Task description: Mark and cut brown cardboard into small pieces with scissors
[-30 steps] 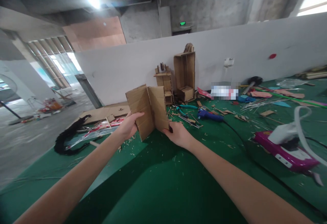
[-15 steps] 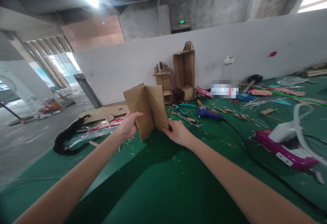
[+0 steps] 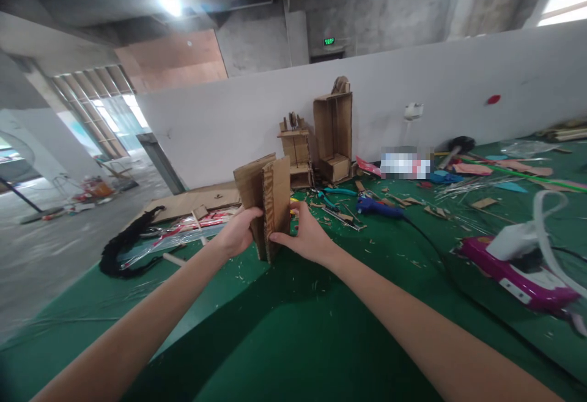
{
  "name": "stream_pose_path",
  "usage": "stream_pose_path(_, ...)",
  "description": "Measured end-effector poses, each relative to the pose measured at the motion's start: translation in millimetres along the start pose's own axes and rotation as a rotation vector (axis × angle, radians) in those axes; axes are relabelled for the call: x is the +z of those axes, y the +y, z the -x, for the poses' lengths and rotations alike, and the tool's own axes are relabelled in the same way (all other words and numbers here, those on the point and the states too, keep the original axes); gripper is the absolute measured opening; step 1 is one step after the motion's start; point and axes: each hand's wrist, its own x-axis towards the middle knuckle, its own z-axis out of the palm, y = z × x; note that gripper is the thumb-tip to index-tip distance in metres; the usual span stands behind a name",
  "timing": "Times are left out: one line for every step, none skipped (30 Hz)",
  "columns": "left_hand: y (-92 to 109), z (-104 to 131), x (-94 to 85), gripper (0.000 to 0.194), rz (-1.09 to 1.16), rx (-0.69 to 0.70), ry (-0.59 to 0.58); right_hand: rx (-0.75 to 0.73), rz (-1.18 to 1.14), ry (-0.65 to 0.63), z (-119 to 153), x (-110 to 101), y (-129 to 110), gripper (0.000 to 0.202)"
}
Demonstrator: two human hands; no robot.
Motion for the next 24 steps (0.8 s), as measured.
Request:
stream_pose_path(0,2,1.1,0.026,0.022,-0.009,-0.035,0.022,-0.073,0.036,-2,1,1,0.064)
stream_pose_path(0,3,1.9,0.031,0.047,-0.016,-0.068,0.037,-0.142,0.061,-3,2,1,0.066)
stream_pose_path(0,4,2.4,0.037,0.074,-0.024,-0.095,0.044,-0.200,0.082,-4,1,2,0.067)
stream_pose_path(0,4,2.5,0.043,0.098,-0.029,-0.111,0.043,-0.242,0.096,-5,0,2,0.065)
stream_pose_path(0,5,2.2,0.049,0.116,-0.028,-0.119,0.034,-0.268,0.104,-6,-2,3,0.061)
stream_pose_path(1,4,1.4,0.054,0.126,-0.024,-0.114,0.019,-0.276,0.106,-6,-5,4,0.056)
stream_pose_path(3,4,0.2,0.058,0.127,-0.023,-0.095,0.005,-0.269,0.101,-6,-8,5,0.049)
stream_pose_path(4,3,-1.6,0.059,0.120,-0.023,-0.070,-0.003,-0.248,0.091,-6,-12,6,0.041)
stream_pose_path(6,2,-3.7,0.059,0.110,-0.023,-0.043,-0.004,-0.220,0.080,-6,-16,7,0.034)
stream_pose_path(9,1,-6.1,0.058,0.098,-0.024,-0.019,-0.002,-0.189,0.074,-6,-19,8,0.030)
stream_pose_path(11,0,-8.7,0.056,0.088,-0.025,-0.003,0.000,-0.157,0.073,-6,-23,9,0.028)
stream_pose_path(13,0,-11.0,0.056,0.081,-0.026,0.002,0.002,-0.127,0.075,-6,-26,10,0.028)
stream_pose_path(14,0,-13.0,0.056,0.076,-0.029,-0.002,0.001,-0.105,0.082,-6,-27,11,0.028)
stream_pose_path(15,0,-14.5,0.057,0.073,-0.033,-0.007,-0.004,-0.094,0.092,-6,-28,12,0.030)
stream_pose_path(14,0,-15.3,0.058,0.071,-0.038,-0.006,-0.014,-0.090,0.101,-7,-28,14,0.031)
stream_pose_path(13,1,-15.4,0.058,0.072,-0.043,-0.004,-0.023,-0.089,0.107,-7,-28,15,0.032)
stream_pose_path(12,1,-14.9,0.058,0.077,-0.042,0.001,-0.033,-0.087,0.112,-7,-26,17,0.033)
stream_pose_path(10,1,-14.0,0.058,0.082,-0.035,0.008,-0.044,-0.079,0.119,-7,-25,18,0.033)
stream_pose_path(8,1,-12.8,0.057,0.087,-0.021,0.016,-0.054,-0.068,0.127,-7,-23,20,0.033)
stream_pose_path(6,0,-11.5,0.055,0.090,-0.007,0.025,-0.060,-0.053,0.132,-7,-22,21,0.033)
stream_pose_path(4,0,-10.2,0.054,0.090,0.002,0.033,-0.062,-0.041,0.138,-6,-21,21,0.033)
stream_pose_path(3,0,-9.0,0.054,0.089,0.002,0.039,-0.063,-0.030,0.139,-5,-20,20,0.033)
stream_pose_path(3,-1,-8.0,0.053,0.087,-0.002,0.043,-0.061,-0.017,0.134,-4,-19,19,0.033)
stream_pose_path(2,-1,-7.0,0.053,0.087,-0.008,0.038,-0.055,0.002,0.128,-3,-18,17,0.032)
